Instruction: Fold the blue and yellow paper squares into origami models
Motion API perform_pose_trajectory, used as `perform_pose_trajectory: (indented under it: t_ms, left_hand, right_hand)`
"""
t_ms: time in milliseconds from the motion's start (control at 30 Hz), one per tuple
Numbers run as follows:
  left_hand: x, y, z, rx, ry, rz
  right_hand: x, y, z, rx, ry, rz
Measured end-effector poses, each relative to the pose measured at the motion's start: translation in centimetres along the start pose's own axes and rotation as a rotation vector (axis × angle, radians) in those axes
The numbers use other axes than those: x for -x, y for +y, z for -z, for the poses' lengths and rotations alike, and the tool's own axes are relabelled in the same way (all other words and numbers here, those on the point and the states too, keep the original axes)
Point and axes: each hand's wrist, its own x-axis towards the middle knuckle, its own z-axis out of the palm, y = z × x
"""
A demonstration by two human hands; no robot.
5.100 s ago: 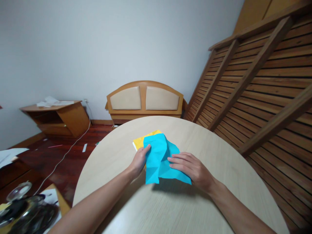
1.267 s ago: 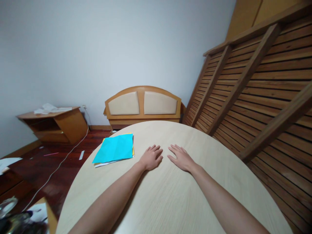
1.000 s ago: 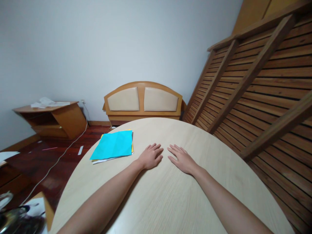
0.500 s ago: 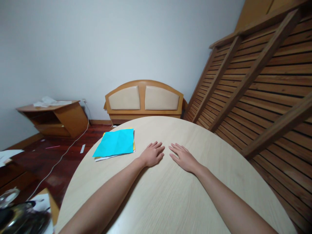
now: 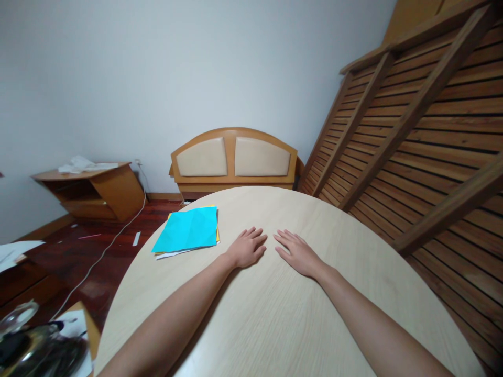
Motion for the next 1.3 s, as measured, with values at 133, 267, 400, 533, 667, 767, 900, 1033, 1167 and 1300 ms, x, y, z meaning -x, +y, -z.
perform_pose_trajectory:
  t_ms: [133,267,400,533,667,767,900,1033,1167,1300]
  left_hand:
    - [0.1,0.0,0.0,-0.007,0.015,-0.010]
    - [0.1,0.0,-0.2,-0.013,0.029,-0.015]
    - [0.0,0.0,-0.2,-0.019,0.050,-0.011]
    - [-0.2,-0.4,0.8,-0.113,0.173,0.140]
    - [0.2,-1.8,2.3,-0.267,0.393,0.478]
    - [0.8,-3.6,2.8,-0.324,0.414,0.647]
    - [1.6,-5.9,2.5,-0.329,0.409,0.826]
    - [1.7,-7.3,2.1,-0.241,0.367,0.962]
    - [1.6,-7.9,1.8,-0.167,0.350,1.003]
    - [1.6,-8.1,1.9,-0.149,0.359,0.995]
  right_hand:
    - [0.1,-0.2,0.2,-0.008,-0.006,-0.005]
    - [0.2,-0.4,0.3,0.002,-0.014,-0.005]
    - [0.2,-0.4,0.4,0.009,-0.016,-0.005]
    - [0.2,-0.2,0.3,0.002,-0.016,-0.003]
    - [0.1,-0.1,0.2,-0.012,-0.017,-0.007]
    - [0.1,0.0,0.2,-0.020,-0.018,-0.010]
    - [0.1,0.0,0.2,-0.023,-0.012,-0.008]
    - [0.1,0.0,0.2,-0.017,-0.015,-0.004]
    - [0.1,0.1,0.2,-0.017,-0.014,-0.003]
    - [0.1,0.1,0.1,-0.018,-0.011,-0.004]
